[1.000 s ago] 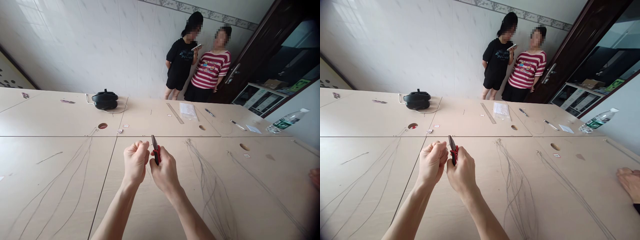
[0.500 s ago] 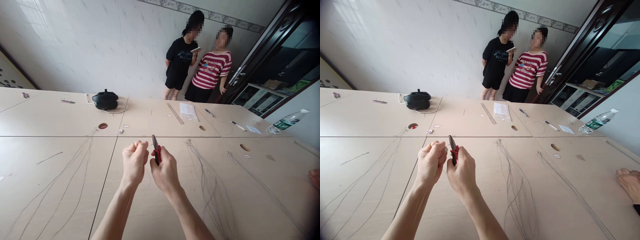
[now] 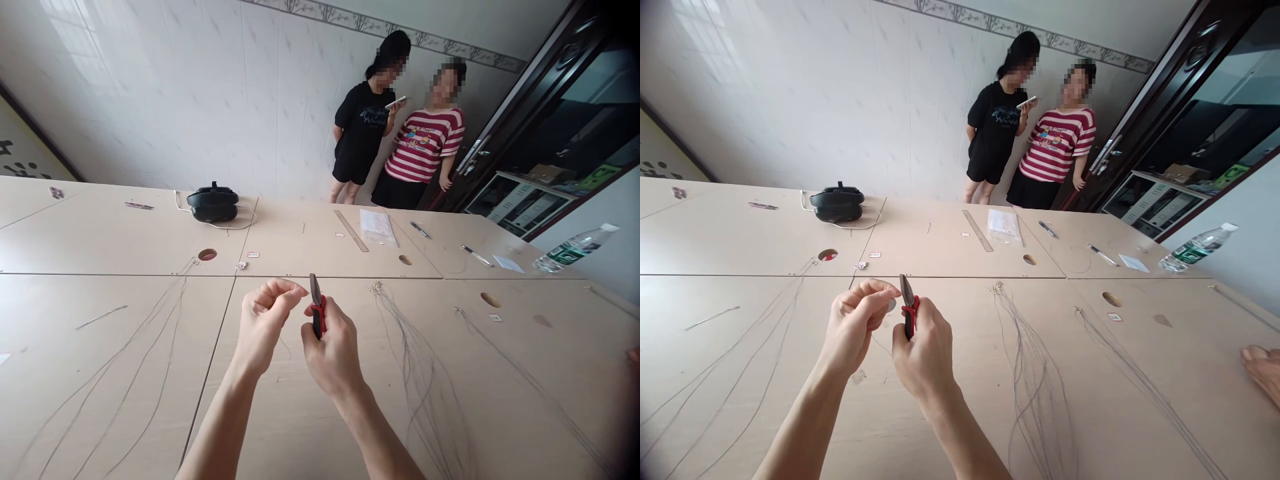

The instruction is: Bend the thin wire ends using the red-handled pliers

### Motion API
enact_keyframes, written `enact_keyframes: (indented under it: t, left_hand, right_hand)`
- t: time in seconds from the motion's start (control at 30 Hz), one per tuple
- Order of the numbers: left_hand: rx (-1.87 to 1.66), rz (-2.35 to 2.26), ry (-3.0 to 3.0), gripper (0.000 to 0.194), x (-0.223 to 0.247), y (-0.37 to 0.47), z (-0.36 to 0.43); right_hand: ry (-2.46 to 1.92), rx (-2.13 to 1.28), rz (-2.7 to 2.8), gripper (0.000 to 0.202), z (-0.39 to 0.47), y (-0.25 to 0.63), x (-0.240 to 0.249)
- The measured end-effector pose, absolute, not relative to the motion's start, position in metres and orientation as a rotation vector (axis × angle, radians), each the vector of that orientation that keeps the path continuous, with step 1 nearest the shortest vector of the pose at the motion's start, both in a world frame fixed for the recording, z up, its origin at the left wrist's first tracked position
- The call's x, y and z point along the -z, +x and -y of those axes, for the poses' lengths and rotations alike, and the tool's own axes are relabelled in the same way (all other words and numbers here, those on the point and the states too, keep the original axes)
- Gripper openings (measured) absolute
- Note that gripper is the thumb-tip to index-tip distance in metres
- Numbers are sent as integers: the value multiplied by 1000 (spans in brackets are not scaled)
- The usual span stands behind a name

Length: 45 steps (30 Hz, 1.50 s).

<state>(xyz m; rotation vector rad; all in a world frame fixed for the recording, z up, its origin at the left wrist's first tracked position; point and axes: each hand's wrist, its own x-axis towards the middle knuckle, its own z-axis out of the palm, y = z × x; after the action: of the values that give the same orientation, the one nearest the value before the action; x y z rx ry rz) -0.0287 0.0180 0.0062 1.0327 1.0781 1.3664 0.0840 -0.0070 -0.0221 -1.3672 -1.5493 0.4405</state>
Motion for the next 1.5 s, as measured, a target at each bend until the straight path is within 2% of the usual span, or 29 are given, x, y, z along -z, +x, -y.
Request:
enact_keyframes:
  t: [0.17,0.4,0.77,1.1,1.2,1.37,1.5]
  left_hand:
    - [-1387,-1065,1076,16,-7,-29,-17]
    - [-1366,-1140,1060,20,-4,-36,-20]
    - [-1227,-1121,1181,23,-4,-35,-19]
    - [-1146,-1117,1231,24,-8,-33,-16]
    - [-1170,-1117,1227,16,-9,-34,-16]
    - [-1203,-944,1173,29,-7,-39,-15]
    - [-1305,-722,1051,21,-8,-55,-18]
  right_hand:
    - [-1360,-506,1542,15,9,85,19]
    - [-1190,-840,1400,20,8,103,5]
    - [-1054,-1036,1381,20,3,121,5]
    - [-1036,-1059,1406,21,3,120,2]
    - [-1048,-1026,1416,22,4,119,3]
    - [-1073,-973,1405,23,4,120,4]
    - [-1122,-897,1389,21,1,122,4]
